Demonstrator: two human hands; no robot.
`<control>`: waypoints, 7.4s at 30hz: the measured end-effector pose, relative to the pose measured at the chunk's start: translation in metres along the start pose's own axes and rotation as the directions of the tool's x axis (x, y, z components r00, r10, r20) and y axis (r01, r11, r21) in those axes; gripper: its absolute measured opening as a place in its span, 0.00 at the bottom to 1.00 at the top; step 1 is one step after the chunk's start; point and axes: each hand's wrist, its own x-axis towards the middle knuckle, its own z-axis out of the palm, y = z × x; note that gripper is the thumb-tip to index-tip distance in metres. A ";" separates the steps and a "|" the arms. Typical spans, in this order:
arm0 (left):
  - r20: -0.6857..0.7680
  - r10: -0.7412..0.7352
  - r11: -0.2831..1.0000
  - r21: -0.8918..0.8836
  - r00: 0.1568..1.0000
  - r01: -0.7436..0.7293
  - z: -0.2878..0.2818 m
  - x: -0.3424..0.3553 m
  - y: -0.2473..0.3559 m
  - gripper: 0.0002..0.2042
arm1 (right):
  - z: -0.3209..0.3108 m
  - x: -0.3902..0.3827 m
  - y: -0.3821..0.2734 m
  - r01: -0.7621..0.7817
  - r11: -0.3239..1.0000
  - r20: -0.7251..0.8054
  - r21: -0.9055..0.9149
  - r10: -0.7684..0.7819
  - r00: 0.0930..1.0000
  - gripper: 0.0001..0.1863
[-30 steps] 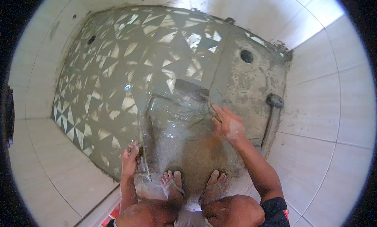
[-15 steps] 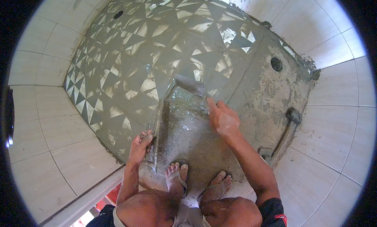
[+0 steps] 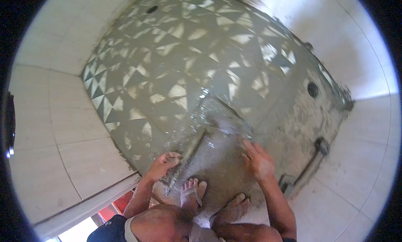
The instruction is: The recorder is applying cement and placing/leveling tiles on a bathroom floor.
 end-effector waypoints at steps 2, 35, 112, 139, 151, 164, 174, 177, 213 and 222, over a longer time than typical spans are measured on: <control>0.080 0.000 0.999 0.054 0.997 -0.004 0.007 0.000 0.006 0.16 | -0.001 -0.014 0.015 -0.060 0.997 -0.002 -0.055 0.060 0.998 0.26; -0.121 0.255 0.876 0.448 0.959 -0.176 0.032 0.010 0.018 0.27 | 0.024 -0.086 0.024 -0.064 0.993 -0.152 -0.101 0.048 0.987 0.27; -0.107 0.285 0.767 0.622 0.953 -0.159 0.021 0.018 -0.015 0.28 | 0.025 -0.130 0.030 -0.426 0.731 -0.085 0.532 0.547 0.833 0.26; -0.088 0.327 0.711 0.679 0.941 -0.183 0.029 0.014 -0.004 0.28 | 0.046 -0.143 0.064 -0.411 0.743 -0.197 0.528 0.578 0.792 0.30; -0.106 0.247 0.731 0.673 0.963 -0.113 0.026 0.011 -0.008 0.30 | 0.051 -0.141 0.071 -0.258 0.749 -0.228 0.610 0.478 0.848 0.22; -0.128 0.214 0.747 0.661 0.969 -0.077 0.027 0.007 -0.008 0.28 | 0.041 -0.136 0.062 -0.269 0.714 -0.176 0.647 0.483 0.858 0.16; -0.135 0.194 0.760 0.647 0.972 -0.061 0.029 0.004 0.000 0.26 | 0.042 -0.133 0.061 -0.267 0.741 -0.197 0.617 0.473 0.859 0.22; -0.168 0.303 0.746 0.654 0.938 -0.124 0.031 0.007 -0.006 0.25 | 0.039 -0.130 0.056 -0.279 0.762 -0.186 0.585 0.460 0.868 0.20; -0.108 0.203 0.757 0.647 0.973 -0.087 0.029 0.012 -0.010 0.30 | 0.049 -0.141 0.071 -0.306 0.786 -0.190 0.536 0.466 0.864 0.21; -0.161 0.217 0.757 0.650 0.963 -0.062 0.039 0.009 -0.009 0.28 | 0.040 -0.139 0.072 -0.353 0.800 -0.181 0.485 0.487 0.854 0.23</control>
